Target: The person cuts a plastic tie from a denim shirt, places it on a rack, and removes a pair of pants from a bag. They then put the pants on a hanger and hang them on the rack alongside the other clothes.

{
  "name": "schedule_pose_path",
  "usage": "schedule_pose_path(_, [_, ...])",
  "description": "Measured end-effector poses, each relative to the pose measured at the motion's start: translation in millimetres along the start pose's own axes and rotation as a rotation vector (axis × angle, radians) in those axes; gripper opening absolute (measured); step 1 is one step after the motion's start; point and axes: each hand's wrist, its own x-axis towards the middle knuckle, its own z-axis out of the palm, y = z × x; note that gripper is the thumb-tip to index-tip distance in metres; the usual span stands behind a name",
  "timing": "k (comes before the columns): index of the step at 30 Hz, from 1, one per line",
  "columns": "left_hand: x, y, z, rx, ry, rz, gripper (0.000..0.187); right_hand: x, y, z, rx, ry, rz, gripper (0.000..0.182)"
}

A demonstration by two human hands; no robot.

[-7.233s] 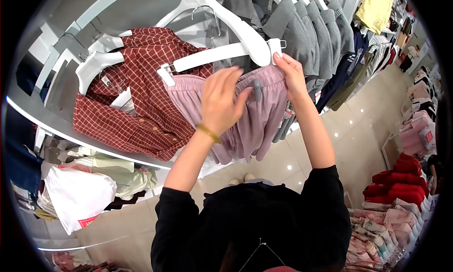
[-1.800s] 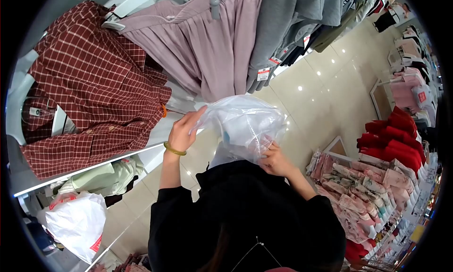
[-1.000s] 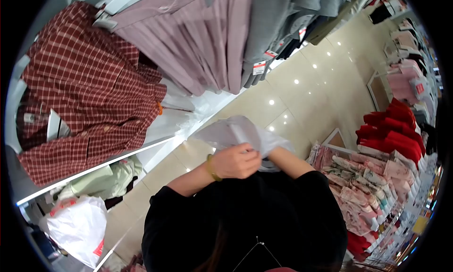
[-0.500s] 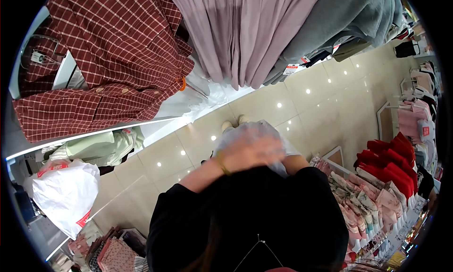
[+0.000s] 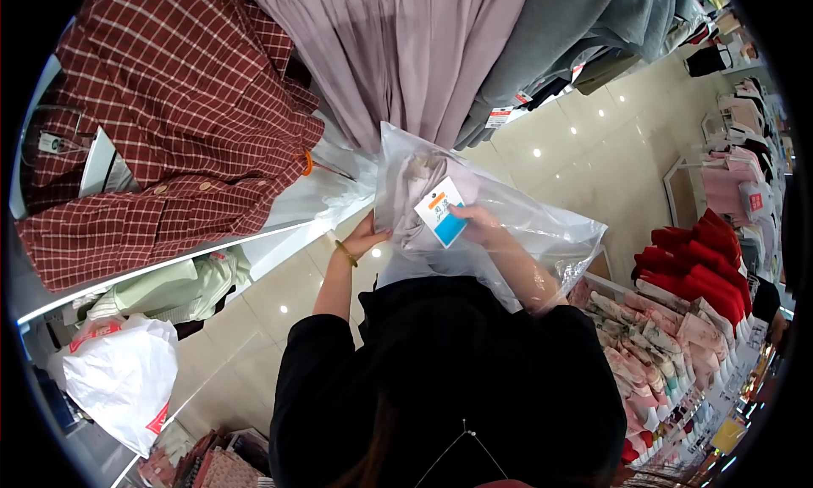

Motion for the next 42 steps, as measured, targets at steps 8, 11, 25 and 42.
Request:
schedule_pose_path(8, [2.9,-60.7,-25.2,0.308,0.556,-0.117,0.023,-36.1,11.8,-79.5,0.15,0.287,-0.217,0.042])
schedule_pose_path(11, [-8.2,-117.3,-61.6,0.458,0.774,-0.162,0.031,-85.0,25.3,-139.0,0.221,0.351,-0.37,0.045])
schedule_pose_path(25, [-5.0,-139.1,-47.5,0.532,0.881,-0.473,0.088,-162.3,88.4,-198.0,0.522,0.557,-0.702,0.041])
schedule_pose_path(42, [84.4,-168.0,-62.3,0.724,0.352,0.026,0.073,-99.2,113.7,-203.3,0.504,0.499,-0.433,0.044])
